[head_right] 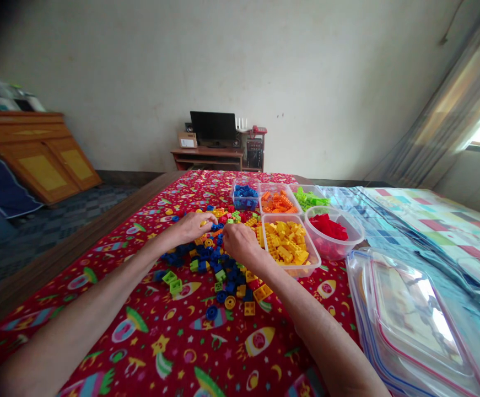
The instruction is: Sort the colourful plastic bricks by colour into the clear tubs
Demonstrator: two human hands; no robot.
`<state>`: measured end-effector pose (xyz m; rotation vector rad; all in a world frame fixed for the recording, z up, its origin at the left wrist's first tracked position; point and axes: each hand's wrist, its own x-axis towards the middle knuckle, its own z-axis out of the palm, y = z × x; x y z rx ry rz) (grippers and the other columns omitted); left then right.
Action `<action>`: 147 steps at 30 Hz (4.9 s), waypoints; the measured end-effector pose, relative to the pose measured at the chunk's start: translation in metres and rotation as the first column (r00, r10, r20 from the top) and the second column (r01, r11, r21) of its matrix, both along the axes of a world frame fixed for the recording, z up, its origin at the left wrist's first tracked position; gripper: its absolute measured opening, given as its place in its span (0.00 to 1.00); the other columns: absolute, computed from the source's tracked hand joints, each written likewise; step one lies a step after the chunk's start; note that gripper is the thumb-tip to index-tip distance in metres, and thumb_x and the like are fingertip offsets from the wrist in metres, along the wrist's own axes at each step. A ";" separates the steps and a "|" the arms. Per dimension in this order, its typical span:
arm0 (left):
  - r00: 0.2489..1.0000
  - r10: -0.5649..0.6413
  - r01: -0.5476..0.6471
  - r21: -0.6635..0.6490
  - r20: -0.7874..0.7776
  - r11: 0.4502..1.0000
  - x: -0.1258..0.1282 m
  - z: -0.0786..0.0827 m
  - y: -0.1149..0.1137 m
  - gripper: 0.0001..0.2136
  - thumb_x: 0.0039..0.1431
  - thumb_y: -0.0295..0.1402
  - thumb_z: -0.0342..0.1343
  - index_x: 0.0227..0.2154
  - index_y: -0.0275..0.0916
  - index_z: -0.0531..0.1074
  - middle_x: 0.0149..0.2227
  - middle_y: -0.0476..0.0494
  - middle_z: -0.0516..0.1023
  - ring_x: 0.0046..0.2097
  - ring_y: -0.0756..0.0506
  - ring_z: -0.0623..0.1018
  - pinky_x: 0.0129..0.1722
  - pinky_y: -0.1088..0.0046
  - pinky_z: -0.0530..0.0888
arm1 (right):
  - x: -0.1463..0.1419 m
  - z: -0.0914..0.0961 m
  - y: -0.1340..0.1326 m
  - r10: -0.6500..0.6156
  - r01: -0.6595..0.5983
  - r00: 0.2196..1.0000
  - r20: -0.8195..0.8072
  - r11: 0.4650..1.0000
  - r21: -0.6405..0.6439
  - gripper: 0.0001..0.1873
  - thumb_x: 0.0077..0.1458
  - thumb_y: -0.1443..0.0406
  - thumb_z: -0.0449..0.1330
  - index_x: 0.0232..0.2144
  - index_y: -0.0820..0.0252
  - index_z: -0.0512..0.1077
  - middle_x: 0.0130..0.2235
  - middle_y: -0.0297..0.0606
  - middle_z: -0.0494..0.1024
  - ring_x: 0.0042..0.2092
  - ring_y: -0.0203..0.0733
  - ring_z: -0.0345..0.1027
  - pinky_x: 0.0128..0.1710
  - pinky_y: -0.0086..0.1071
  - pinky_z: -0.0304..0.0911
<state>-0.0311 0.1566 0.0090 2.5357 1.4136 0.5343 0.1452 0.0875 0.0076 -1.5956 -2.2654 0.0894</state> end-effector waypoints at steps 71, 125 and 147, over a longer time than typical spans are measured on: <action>0.458 0.098 0.035 -0.128 0.883 0.991 0.006 0.017 -0.051 0.12 0.55 0.34 0.47 0.40 0.37 0.67 0.48 0.41 0.73 0.52 0.45 0.72 0.53 0.67 0.69 | 0.009 0.028 0.007 -0.107 -0.239 0.314 -0.943 0.952 -0.188 0.20 0.42 0.50 0.63 0.22 0.59 0.62 0.20 0.26 0.62 0.21 0.27 0.55 0.20 0.23 0.54; 0.999 -0.013 0.014 -0.013 0.038 1.000 -0.042 -0.024 -0.010 0.11 0.46 0.36 0.58 0.33 0.41 0.78 0.34 0.47 0.81 0.35 0.45 0.78 0.34 0.74 0.69 | -0.001 0.007 -0.011 0.141 -0.113 0.919 0.367 0.989 -0.097 0.15 0.61 0.67 0.49 0.41 0.61 0.75 0.40 0.47 0.77 0.41 0.45 0.71 0.39 0.33 0.63; 0.999 0.011 -0.010 -0.046 0.034 0.999 -0.060 -0.020 0.000 0.11 0.47 0.35 0.52 0.29 0.40 0.78 0.30 0.47 0.79 0.32 0.46 0.76 0.31 0.75 0.71 | -0.006 0.005 0.007 0.066 -0.106 0.857 -0.511 0.993 -0.048 0.09 0.46 0.69 0.52 0.27 0.63 0.73 0.22 0.31 0.69 0.26 0.33 0.60 0.27 0.26 0.51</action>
